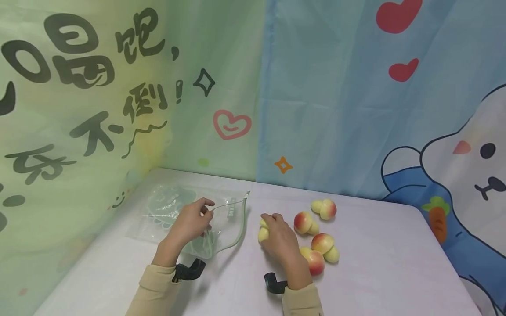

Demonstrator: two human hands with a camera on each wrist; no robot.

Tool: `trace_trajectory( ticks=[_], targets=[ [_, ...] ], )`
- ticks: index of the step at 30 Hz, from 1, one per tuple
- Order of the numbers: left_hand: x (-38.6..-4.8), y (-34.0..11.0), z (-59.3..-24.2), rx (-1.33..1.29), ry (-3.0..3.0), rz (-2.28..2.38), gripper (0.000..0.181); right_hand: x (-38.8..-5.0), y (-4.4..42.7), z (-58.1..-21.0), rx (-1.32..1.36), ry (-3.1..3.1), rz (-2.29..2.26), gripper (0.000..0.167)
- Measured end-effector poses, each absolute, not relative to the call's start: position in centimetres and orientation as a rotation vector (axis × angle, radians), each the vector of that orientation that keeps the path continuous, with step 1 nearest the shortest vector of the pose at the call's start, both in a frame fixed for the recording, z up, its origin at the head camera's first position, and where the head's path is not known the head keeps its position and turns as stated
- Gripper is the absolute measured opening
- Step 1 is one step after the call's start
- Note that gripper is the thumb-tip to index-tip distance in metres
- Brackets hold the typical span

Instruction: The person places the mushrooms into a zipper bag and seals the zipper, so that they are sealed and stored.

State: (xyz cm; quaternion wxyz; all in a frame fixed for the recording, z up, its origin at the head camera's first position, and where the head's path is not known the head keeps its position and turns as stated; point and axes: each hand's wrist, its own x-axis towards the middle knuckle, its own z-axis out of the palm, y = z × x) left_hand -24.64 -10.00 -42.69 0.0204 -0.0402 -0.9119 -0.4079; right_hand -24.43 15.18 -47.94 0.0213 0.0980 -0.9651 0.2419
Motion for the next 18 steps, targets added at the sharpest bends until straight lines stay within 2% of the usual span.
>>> trace_trajectory(
  ticks=[10,18],
  targets=[
    [-24.87,-10.00,-43.14,-0.119,-2.830,-1.254,0.032,-24.52,14.79,-48.02,0.232,-3.003,0.821,0.065],
    [-24.79,-9.91,-43.04,-0.111,-2.844,-1.248,0.031,-24.95,15.28,-48.38,0.287,-2.927,0.983,0.042]
  ],
)
